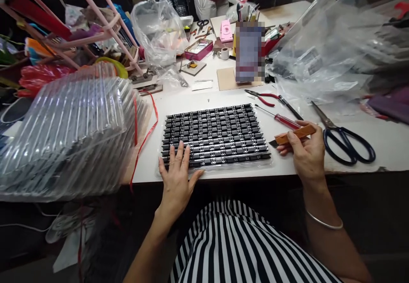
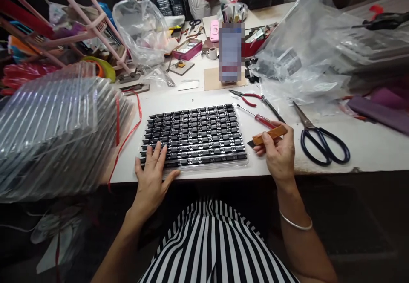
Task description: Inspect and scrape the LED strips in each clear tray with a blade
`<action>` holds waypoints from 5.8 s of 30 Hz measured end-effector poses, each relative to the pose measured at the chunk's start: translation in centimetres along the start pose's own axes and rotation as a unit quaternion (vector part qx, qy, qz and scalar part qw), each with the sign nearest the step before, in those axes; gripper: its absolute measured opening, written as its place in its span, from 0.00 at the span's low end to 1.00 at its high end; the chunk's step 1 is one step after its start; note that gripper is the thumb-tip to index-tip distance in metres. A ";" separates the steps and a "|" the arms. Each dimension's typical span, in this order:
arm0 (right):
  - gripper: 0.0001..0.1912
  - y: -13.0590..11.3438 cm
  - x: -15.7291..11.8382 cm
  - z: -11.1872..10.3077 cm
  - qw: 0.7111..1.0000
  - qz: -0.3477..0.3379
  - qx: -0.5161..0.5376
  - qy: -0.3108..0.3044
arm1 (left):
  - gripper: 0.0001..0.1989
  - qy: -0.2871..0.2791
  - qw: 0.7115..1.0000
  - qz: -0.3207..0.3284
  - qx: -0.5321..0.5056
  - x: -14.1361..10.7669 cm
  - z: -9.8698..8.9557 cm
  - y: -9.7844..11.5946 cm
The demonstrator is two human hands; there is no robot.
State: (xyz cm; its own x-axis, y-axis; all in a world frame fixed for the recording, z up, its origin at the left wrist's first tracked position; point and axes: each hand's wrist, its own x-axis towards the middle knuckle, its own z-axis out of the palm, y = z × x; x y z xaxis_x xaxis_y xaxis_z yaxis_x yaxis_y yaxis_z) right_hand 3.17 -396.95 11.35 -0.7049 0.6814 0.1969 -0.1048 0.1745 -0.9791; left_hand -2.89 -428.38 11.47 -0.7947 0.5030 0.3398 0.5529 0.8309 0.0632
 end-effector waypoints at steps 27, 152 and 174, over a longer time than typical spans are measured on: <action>0.27 0.0 -0.1 -0.1 1.000 -0.003 -0.003 0.017 | 0.16 0.033 0.989 0.051 -0.132 -1.3 -1.6 2.6; 0.27 -1.5 -1.4 -1.0 0.880 -0.206 -0.359 -0.234 | 0.48 -0.069 0.945 -0.184 -0.263 -0.6 -1.1 -9.5; 0.31 0.1 -3.0 1.2 0.938 -0.171 -0.273 -0.128 | 0.40 0.075 0.902 -0.255 -0.341 0.5 -1.2 -6.7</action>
State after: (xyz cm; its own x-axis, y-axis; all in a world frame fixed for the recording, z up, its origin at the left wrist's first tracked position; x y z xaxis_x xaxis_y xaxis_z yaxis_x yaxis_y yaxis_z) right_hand 4.46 -399.81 10.56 -0.8482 0.3393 0.4067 -0.0285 0.7374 -0.6748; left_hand -6.70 -433.92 12.31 -0.9747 0.0170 0.2228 0.1912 0.5795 0.7923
